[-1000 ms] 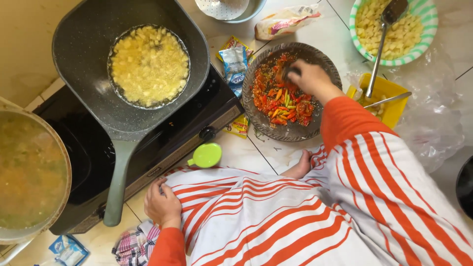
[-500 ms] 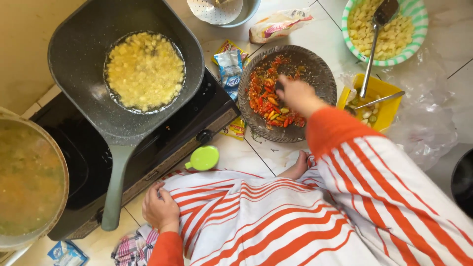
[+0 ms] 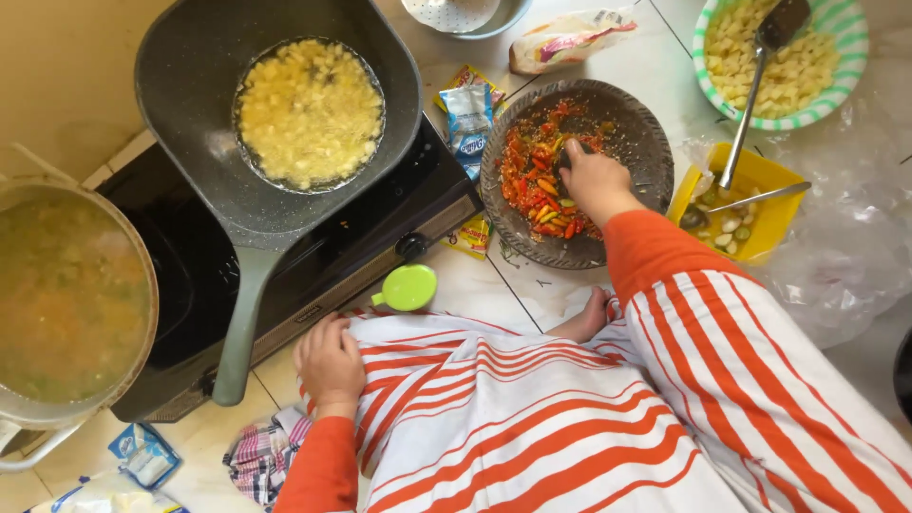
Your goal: Grinding chilies and other ingredients in a stone mortar using a pestle to make a paste.
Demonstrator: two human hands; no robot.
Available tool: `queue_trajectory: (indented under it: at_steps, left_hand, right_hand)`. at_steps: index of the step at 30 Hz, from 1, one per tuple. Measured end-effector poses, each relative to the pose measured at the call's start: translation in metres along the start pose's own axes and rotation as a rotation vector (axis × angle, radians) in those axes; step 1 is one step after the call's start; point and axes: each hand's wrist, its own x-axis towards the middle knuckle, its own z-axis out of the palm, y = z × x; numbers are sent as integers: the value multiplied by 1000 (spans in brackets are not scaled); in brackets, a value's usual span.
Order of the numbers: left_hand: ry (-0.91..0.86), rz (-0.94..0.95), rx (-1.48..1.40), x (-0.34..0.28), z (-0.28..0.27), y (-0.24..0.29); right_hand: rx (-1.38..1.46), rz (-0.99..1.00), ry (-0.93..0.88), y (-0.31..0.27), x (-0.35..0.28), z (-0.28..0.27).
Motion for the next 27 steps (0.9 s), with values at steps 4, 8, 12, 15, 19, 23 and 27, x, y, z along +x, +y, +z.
queue_trajectory:
  at_steps: [4,8,12,15,19,23,27]
  left_hand:
    - [65,114,-35,4,11,0]
    - [66,71,-55,1,13,-6]
    - [52,55,-65,4,10,-3]
    - [32,41,-93,0,6,-2]
    - [52,22,-108,-3,5,-4]
    - [53,9,-139,-8,6,-5]
    - [88,22,-160,-15,7,-6]
  right_hand:
    - [23,25,-79,1,3,-16]
    - [80,10,-155,8,-21,-26]
    - [77,10,-188,7,-70,-56]
    - [-3,-36,-179,-2,-108,-50]
    - [-163,-98,10,-15,-101,17]
    - [-45,-51,83,-13,-55,20]
    - [199,-28,-96,6,-33,-3]
